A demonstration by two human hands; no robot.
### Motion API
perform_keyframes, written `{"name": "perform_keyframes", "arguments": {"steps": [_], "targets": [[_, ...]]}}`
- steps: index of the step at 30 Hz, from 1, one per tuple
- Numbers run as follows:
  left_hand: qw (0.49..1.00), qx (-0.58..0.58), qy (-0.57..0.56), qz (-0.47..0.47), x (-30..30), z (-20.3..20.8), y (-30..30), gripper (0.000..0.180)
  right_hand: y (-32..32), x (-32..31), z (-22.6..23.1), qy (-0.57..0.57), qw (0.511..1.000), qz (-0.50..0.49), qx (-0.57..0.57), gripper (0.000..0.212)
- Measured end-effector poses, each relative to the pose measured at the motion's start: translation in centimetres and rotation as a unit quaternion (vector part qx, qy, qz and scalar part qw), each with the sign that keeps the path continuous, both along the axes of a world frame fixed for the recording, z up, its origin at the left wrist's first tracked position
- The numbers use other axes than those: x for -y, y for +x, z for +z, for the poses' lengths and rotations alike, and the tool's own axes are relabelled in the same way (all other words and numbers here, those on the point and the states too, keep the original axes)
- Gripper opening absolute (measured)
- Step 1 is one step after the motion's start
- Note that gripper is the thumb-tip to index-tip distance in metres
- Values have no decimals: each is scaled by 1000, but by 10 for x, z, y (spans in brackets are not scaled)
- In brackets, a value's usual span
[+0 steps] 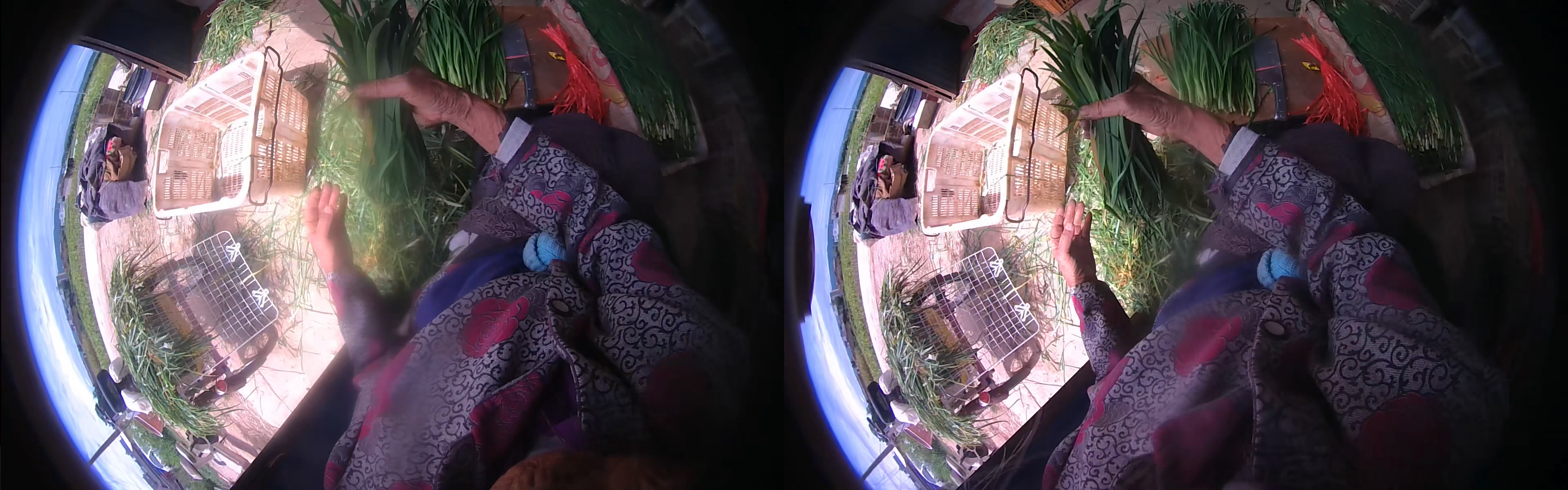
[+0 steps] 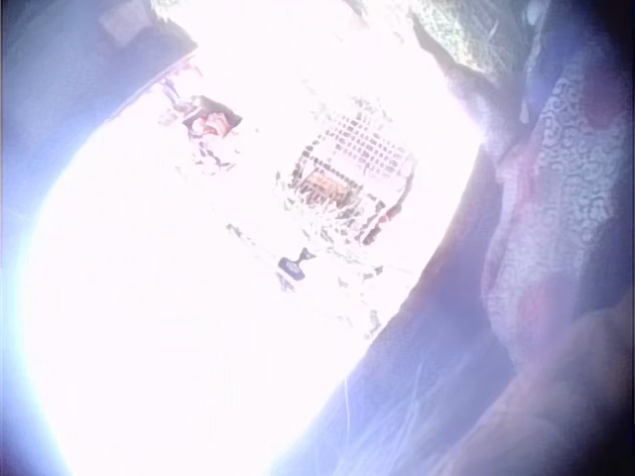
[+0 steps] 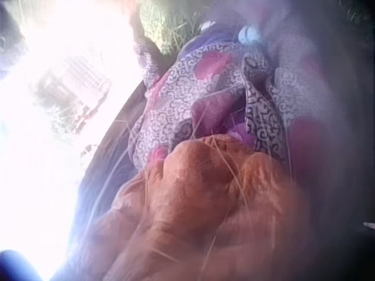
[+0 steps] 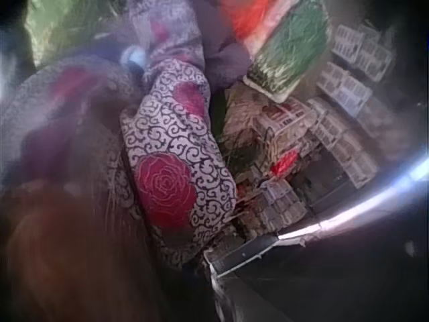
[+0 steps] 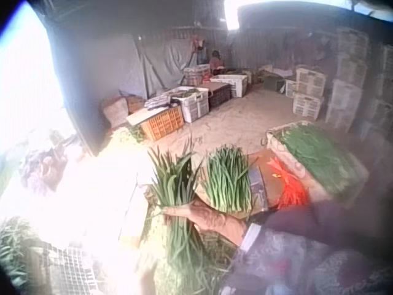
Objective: The person trims the roots and ends of green onions using a knife and gathers them into bundles, securing each bundle with a red tie.
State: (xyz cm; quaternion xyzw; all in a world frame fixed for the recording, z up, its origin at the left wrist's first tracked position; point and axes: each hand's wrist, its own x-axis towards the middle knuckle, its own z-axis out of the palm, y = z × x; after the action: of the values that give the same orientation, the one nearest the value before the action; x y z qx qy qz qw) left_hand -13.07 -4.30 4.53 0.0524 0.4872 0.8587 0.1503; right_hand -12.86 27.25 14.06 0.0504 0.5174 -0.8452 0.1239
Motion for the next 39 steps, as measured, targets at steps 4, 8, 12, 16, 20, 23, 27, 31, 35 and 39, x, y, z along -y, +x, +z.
{"name": "perform_keyframes", "arguments": {"steps": [4, 8, 12, 16, 20, 23, 27, 31, 35, 39], "targets": [[979, 124, -86, 137, 20, -5, 4, 45, 20, -13, -122, 554, 790, -169, -199, 41], [993, -2, -116, 15, 23, -13, 30, 19, 3, 41, -105, 422, 900, -71, -82, 39], [950, 115, -5, -290, -25, -7, 55, 67, 9, 44, -117, 246, 935, -213, -143, 23], [923, 195, 185, -274, -66, 19, 80, 75, 44, 98, -54, 367, 829, -124, -405, 32], [944, 120, 282, 122, -75, -8, 71, 60, 68, 136, -36, 421, 652, -35, -630, 36], [963, 193, 175, 63, -57, 25, 52, 50, 88, 132, -36, 515, 580, -10, -631, 37], [974, 196, 35, -108, -16, 52, 34, 41, 95, 108, 24, 342, 779, 317, -419, 41], [984, 176, 31, 22, -4, 42, 53, 40, 63, 58, 38, 431, 832, -26, -348, 64], [971, 84, -215, -64, 1, 84, 81, 33, 15, 27, 47, 430, 838, -119, -312, 106], [938, -12, -286, -195, 28, 75, 83, 17, 0, 24, 36, 179, 967, 116, -142, 89]]}}
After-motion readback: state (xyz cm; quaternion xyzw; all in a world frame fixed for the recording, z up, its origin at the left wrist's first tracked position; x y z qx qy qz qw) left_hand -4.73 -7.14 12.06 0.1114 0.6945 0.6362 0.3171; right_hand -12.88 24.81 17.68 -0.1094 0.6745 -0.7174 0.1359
